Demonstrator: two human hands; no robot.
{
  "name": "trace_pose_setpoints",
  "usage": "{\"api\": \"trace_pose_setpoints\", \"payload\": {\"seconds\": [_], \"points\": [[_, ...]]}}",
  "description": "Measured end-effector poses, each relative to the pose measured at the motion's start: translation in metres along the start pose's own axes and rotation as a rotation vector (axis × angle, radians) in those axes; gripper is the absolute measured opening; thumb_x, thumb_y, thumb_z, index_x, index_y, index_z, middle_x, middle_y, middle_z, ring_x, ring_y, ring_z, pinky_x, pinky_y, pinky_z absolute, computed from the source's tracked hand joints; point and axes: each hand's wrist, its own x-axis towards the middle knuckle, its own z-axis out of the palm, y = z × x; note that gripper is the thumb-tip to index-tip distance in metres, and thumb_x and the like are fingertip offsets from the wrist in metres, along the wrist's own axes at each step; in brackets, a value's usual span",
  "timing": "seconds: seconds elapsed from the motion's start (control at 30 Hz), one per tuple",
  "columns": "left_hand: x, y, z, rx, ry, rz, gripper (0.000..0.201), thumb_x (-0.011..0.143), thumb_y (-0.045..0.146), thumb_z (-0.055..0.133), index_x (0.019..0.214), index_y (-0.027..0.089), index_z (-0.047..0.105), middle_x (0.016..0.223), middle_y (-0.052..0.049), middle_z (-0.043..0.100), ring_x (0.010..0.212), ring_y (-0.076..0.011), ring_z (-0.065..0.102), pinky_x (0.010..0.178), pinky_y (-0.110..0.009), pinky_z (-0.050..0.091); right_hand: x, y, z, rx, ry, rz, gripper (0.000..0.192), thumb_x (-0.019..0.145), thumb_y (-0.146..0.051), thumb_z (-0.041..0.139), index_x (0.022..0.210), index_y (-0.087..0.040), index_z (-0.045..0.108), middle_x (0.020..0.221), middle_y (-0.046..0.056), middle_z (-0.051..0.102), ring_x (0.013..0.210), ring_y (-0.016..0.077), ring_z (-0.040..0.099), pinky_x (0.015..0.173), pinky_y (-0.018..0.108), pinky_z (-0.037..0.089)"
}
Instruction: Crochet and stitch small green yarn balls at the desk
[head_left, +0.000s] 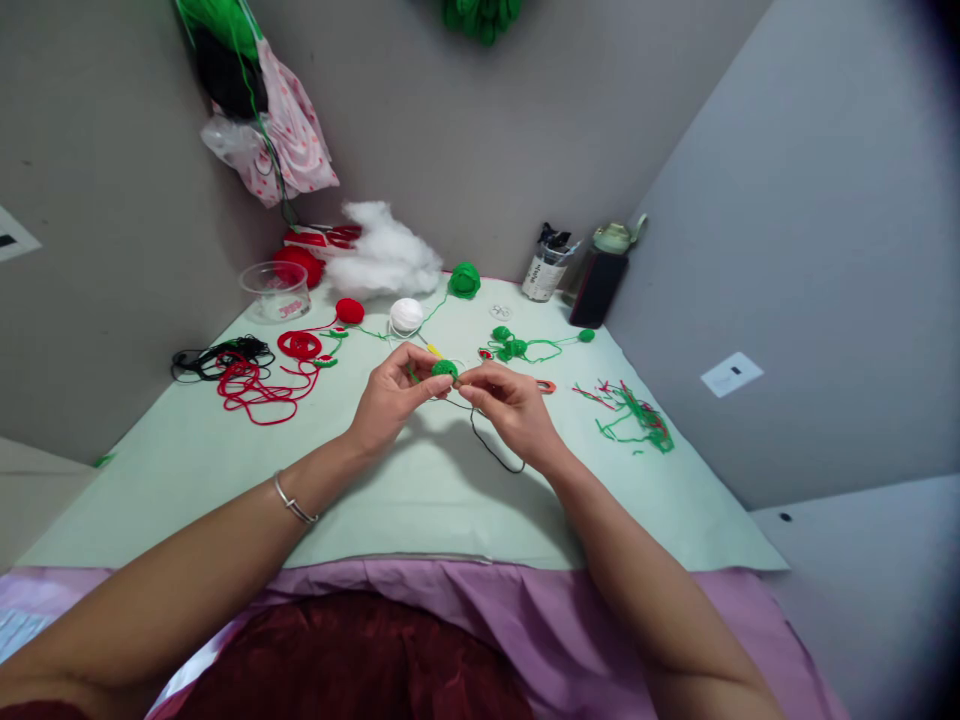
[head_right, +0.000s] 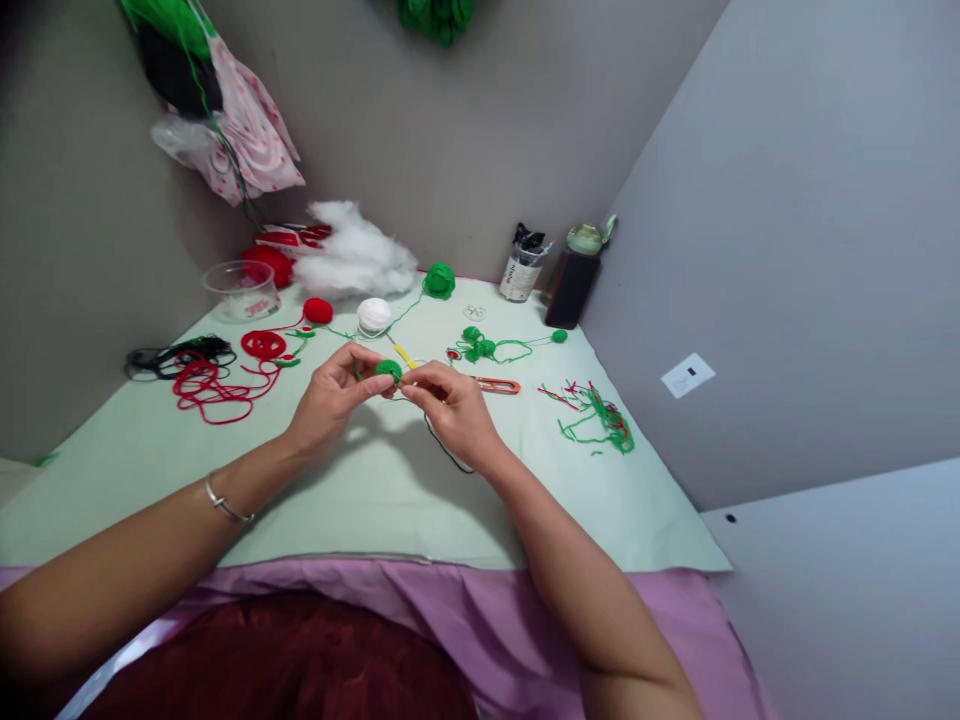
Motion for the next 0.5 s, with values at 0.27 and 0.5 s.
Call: {"api": "trace_pose_setpoints", "payload": {"seconds": [0.27,0.5], "points": [[-0.001,0.002,0.0,0.031,-0.003,-0.033,0.029,0.076,0.031,0.083,0.09,0.02,0.06,0.074,0.002,0.068,0.07,-0.0148,0.065,0.073,-0.032,0.053,0.002,0.002,-0.011,-0.117,-0.043,-0.054,0.014,0.091,-0.031,0.066,0.09,-0.021,0.076,0.081,0.004,0.066,0.075,0.0167,0.053,0.067,0.031,0.04],[-0.004,0.002,0.003,0.032,-0.041,-0.08,0.03,0.077,0.035,0.082,0.089,0.019,0.059,0.075,0.003,0.066,0.069,-0.0141,0.067,0.072,-0.03,0.053,0.001,0.0,-0.013,-0.072,-0.065,-0.022,0.021,0.09,-0.037,0.068,0.083,-0.018,0.071,0.079,0.004,0.065,0.072,0.0146,0.052,0.064,0.029,0.039]]}}
